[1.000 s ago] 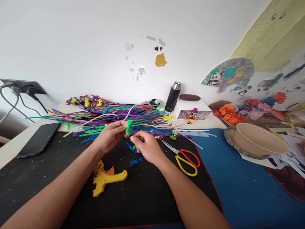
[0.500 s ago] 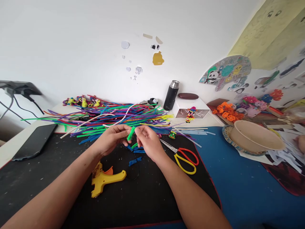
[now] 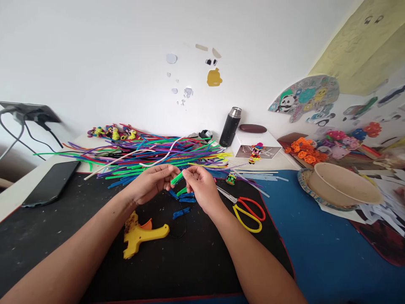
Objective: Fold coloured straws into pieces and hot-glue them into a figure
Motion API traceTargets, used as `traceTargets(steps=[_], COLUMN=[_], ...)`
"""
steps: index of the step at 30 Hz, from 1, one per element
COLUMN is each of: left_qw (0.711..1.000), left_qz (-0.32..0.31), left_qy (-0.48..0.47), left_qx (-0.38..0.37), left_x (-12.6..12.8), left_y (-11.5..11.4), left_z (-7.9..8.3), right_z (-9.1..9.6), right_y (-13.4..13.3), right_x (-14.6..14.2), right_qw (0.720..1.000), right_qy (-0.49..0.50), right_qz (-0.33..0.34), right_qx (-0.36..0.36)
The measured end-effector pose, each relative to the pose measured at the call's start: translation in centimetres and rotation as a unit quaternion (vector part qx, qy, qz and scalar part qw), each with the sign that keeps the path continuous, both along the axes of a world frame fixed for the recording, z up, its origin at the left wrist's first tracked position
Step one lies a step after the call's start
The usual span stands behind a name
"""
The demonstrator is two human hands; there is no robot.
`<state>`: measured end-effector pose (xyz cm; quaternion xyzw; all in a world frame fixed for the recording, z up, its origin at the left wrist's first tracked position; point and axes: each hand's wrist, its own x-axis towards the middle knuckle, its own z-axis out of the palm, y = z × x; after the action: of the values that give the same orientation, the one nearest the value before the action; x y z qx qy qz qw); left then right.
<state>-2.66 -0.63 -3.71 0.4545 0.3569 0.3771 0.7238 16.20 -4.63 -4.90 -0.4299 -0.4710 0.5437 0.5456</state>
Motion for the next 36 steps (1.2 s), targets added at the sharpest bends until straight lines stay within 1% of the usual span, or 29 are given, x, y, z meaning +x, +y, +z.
traceTargets(steps=[3, 7, 9, 14, 19, 23, 30, 36], left_qw=[0.999, 0.996, 0.996, 0.999, 0.999, 0.998, 0.995, 0.987], left_qz=[-0.023, -0.081, -0.088, -0.050, -0.031, -0.024, -0.010, 0.011], left_qy=[-0.029, -0.007, 0.004, 0.012, 0.027, 0.046, 0.064, 0.085], left_qx=[0.006, 0.018, 0.012, 0.004, 0.015, 0.041, 0.080, 0.137], left_x=[-0.3, -0.4, -0.3, -0.3, -0.2, 0.1, 0.3, 0.4], left_y=[-0.1, -0.5, -0.6, -0.3, -0.1, -0.3, -0.2, -0.3], left_z=[0.0, 0.3, 0.4, 0.4, 0.2, 0.5, 0.7, 1.0], right_z=[0.3, 0.5, 0.6, 0.6, 0.9, 1.1, 0.7, 0.5], right_y=[0.0, 0.1, 0.1, -0.1, -0.2, -0.3, -0.1, 0.0], right_x=[0.1, 0.1, 0.1, 0.1, 0.1, 0.1, 0.3, 0.3], right_qw=[1.000, 0.999, 0.999, 0.998, 0.999, 0.999, 0.999, 1.000], right_qy=[0.018, 0.038, 0.039, 0.046, 0.037, 0.029, 0.022, -0.005], right_qz=[-0.012, -0.022, -0.024, -0.014, -0.002, 0.003, 0.005, 0.020], right_qx=[-0.015, -0.020, -0.019, -0.027, -0.034, -0.029, -0.030, -0.021])
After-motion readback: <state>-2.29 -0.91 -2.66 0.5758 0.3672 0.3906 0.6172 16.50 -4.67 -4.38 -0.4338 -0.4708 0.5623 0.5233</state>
